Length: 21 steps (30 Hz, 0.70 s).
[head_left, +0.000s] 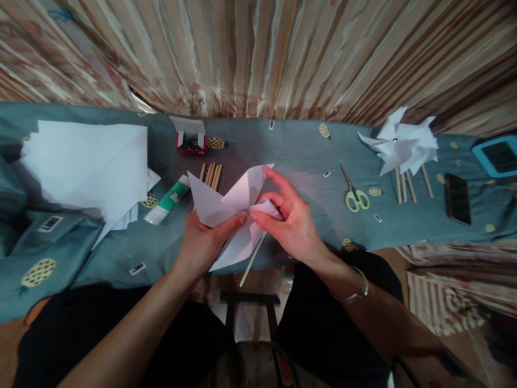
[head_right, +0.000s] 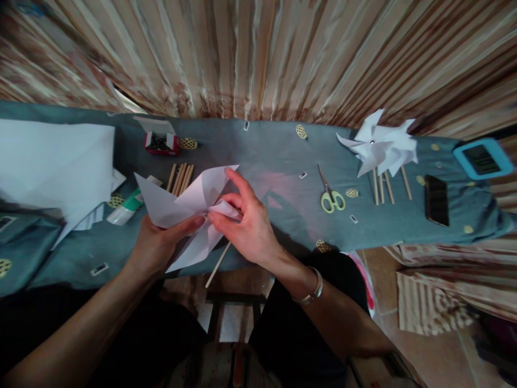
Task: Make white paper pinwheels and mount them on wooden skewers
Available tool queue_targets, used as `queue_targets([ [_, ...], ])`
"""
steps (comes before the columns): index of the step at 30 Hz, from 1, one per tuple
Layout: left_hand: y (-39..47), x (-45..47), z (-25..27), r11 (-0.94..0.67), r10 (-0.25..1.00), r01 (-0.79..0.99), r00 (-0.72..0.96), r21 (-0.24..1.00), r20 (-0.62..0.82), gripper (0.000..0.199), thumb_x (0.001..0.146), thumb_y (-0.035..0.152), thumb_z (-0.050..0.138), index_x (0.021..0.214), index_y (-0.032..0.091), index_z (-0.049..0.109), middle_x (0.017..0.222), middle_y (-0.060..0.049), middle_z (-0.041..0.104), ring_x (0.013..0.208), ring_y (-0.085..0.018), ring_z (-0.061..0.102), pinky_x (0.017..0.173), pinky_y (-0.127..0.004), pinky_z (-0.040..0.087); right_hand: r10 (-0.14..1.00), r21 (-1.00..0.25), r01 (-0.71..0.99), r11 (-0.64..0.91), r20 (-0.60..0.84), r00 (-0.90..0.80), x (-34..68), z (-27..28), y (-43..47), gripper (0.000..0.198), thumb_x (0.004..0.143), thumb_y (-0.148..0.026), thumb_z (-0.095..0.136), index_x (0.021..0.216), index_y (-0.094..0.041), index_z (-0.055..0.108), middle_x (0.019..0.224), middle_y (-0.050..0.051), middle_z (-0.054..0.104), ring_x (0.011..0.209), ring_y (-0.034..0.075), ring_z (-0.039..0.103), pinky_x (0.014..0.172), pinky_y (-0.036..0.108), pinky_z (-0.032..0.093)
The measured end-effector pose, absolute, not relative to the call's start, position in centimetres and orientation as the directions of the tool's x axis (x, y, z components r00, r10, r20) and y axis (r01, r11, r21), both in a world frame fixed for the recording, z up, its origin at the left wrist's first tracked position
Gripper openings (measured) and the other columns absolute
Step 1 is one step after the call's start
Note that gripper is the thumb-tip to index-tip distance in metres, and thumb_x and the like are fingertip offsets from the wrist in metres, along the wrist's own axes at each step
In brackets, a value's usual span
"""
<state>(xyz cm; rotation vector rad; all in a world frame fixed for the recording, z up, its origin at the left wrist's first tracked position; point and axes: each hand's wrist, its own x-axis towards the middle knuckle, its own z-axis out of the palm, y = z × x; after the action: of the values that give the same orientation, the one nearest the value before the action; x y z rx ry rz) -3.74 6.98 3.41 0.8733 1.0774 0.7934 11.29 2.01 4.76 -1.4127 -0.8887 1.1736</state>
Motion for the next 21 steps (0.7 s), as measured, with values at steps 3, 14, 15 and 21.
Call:
queue_targets([
  [3, 7.0, -3.6, 3.8, 0.401, 0.888, -0.068, 0.276, 0.914, -0.369, 0.039, 0.052, 0.024, 0.087, 0.085, 0.012, 0.072, 0.085, -0.008, 0.076, 0.073, -0.022, 0.070, 0.070, -0.031, 0.057, 0.949, -0.980, -0.085, -0.179, -0.195, 0.246, 11.3, 4.9, 2.1, 0.087, 0.065, -0.027, 0.080, 0.142, -0.031, 0.038, 0.086, -0.001, 0.066, 0.069, 0.016, 0.061, 0.067, 0.033, 0.054],
  [14, 7.1, -3.0, 4.2, 0.406, 0.900, -0.066, 0.202, 0.912, -0.386, 0.031, 0.048, 0.022, 0.086, 0.073, 0.011, 0.070, 0.072, -0.004, 0.074, 0.061, -0.017, 0.067, 0.059, -0.025, 0.056, 0.960, -0.989, -0.019, -0.146, -0.146, 0.237, 11.4, 4.5, 2.0, 0.080, 0.070, -0.030, 0.075, 0.141, -0.029, 0.039, 0.086, -0.001, 0.066, 0.068, 0.015, 0.060, 0.063, 0.029, 0.054],
  [15, 7.1, -3.1, 4.1, 0.399, 0.902, -0.059, 0.205, 0.915, -0.380, 0.031, 0.049, 0.022, 0.087, 0.072, 0.011, 0.070, 0.072, -0.004, 0.074, 0.061, -0.017, 0.067, 0.059, -0.025, 0.056, 0.960, -0.989, -0.017, -0.147, -0.147, 0.239, 11.4, 4.5, 2.0, 0.080, 0.070, -0.030, 0.076, 0.140, -0.028, 0.040, 0.086, -0.001, 0.066, 0.067, 0.015, 0.060, 0.063, 0.030, 0.054],
  [21, 7.1, -3.3, 3.6, 0.367, 0.912, -0.048, 0.213, 0.929, -0.349, 0.026, 0.052, 0.021, 0.086, 0.073, 0.013, 0.072, 0.074, -0.003, 0.075, 0.061, -0.015, 0.067, 0.058, -0.023, 0.056, 0.958, -0.988, -0.019, -0.153, -0.153, 0.244, 11.3, 4.5, 2.1, 0.079, 0.069, -0.034, 0.076, 0.139, -0.028, 0.041, 0.087, 0.000, 0.068, 0.067, 0.015, 0.061, 0.064, 0.031, 0.055],
])
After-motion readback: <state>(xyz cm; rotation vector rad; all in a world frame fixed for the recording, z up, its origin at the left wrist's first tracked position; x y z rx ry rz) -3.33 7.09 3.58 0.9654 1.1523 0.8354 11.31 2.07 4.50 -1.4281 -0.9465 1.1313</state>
